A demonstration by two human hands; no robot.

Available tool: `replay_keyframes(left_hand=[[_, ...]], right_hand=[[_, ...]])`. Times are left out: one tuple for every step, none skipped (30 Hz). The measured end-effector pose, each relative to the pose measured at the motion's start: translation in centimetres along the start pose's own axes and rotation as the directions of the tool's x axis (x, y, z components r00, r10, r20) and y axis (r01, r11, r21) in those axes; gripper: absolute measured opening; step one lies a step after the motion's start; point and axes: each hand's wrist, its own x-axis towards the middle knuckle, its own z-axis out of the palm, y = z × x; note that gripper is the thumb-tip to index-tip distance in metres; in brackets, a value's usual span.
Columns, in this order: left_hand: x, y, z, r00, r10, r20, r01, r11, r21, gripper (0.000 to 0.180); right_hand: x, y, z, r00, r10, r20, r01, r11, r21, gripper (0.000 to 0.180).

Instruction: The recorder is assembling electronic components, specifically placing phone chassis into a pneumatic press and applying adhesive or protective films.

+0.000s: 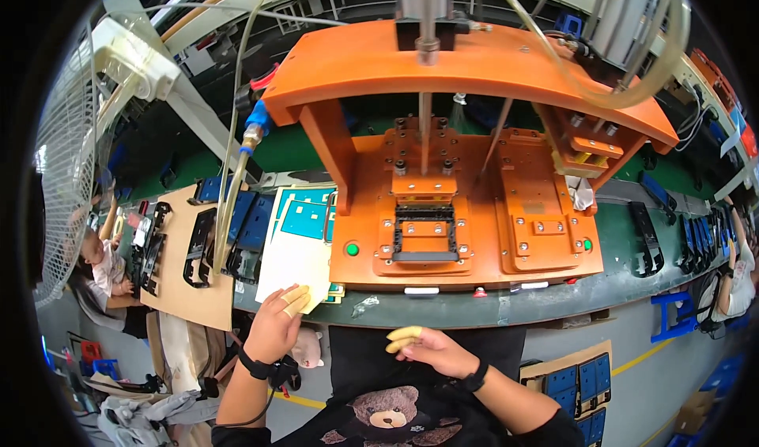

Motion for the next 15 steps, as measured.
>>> replay_keyframes(left_hand=[[-0.3, 0.1, -0.4, 0.999, -0.034, -0.033, 0.033, 0.998, -0.047, 0.036], [-0.7, 0.3, -0.9, 0.995, -0.07, -0.064, 0.064, 0.993, -0.095, 0.033], [-1.1, 0.6, -1.4, 0.995, -0.036, -0.09, 0.031, 0.998, -0.051, 0.03], [-1.9, 1.0, -1.8, 0.995, -0.04, -0.087, 0.035, 0.998, -0.055, 0.03], [-3.0, 1.6, -2.2, 0.999, -0.027, -0.041, 0.022, 0.992, -0.123, 0.03], [-4.1, 2.2, -2.4, 1.0, -0.014, 0.003, 0.014, 0.981, -0.192, 0.031], [-4.9, 2.8, -2.1, 0.998, 0.052, -0.034, -0.059, 0.969, -0.238, 0.032], [-5.4, 3.6, -1.7, 0.991, 0.115, -0.075, -0.132, 0.95, -0.282, 0.034], [-5.4, 4.7, -1.5, 0.993, 0.112, -0.041, -0.119, 0.949, -0.293, 0.038], [-5.2, 5.6, -2.1, 0.998, 0.069, 0.0, -0.065, 0.929, -0.365, 0.048], [-5.5, 5.3, -1.7, 0.997, 0.047, -0.057, -0.065, 0.925, -0.374, 0.052], [-5.8, 4.9, -1.1, 0.993, 0.025, -0.114, -0.067, 0.922, -0.382, 0.057], [-5.8, 4.8, -0.6, 0.974, -0.064, -0.219, -0.015, 0.94, -0.341, 0.057], [-5.8, 4.6, 0.2, 0.929, -0.19, -0.317, 0.055, 0.919, -0.391, 0.051], [-5.4, 4.3, 0.4, 0.908, -0.22, -0.357, 0.086, 0.931, -0.353, 0.048]], right_hand=[[1.4, -0.2, 0.9, 0.999, 0.038, 0.01, -0.038, 0.999, -0.023, 0.038], [2.8, -0.4, 1.9, 0.997, 0.076, 0.02, -0.076, 0.996, -0.046, 0.037], [4.3, -0.8, 3.1, 0.996, 0.083, 0.017, -0.082, 0.996, -0.045, 0.037], [5.8, -1.3, 4.7, 0.994, 0.105, -0.036, -0.104, 0.994, 0.045, 0.036], [7.4, -1.8, 6.2, 0.988, 0.132, -0.081, -0.12, 0.984, 0.135, 0.035], [9.0, -2.0, 7.5, 0.983, 0.138, -0.122, -0.118, 0.98, 0.159, 0.032], [10.3, -1.9, 8.3, 0.98, 0.113, -0.166, -0.084, 0.982, 0.17, 0.031], [11.3, -1.4, 8.7, 0.974, 0.088, -0.209, -0.05, 0.982, 0.18, 0.031], [12.0, -0.3, 9.1, 0.97, -0.067, -0.233, 0.11, 0.978, 0.175, 0.028], [12.0, -0.1, 9.5, 0.971, -0.06, -0.231, 0.102, 0.979, 0.177, 0.028], [11.8, -0.1, 10.0, 0.971, -0.074, -0.226, 0.103, 0.987, 0.121, 0.027], [11.6, -0.1, 10.7, 0.971, -0.089, -0.22, 0.105, 0.992, 0.064, 0.026], [11.2, -0.2, 11.5, 0.955, -0.147, -0.257, 0.14, 0.989, -0.047, 0.024], [10.8, -0.7, 12.0, 0.956, -0.143, -0.258, 0.135, 0.99, -0.048, 0.024], [10.2, -2.0, 12.6, 0.969, -0.166, -0.182, 0.109, 0.951, -0.288, 0.024]])
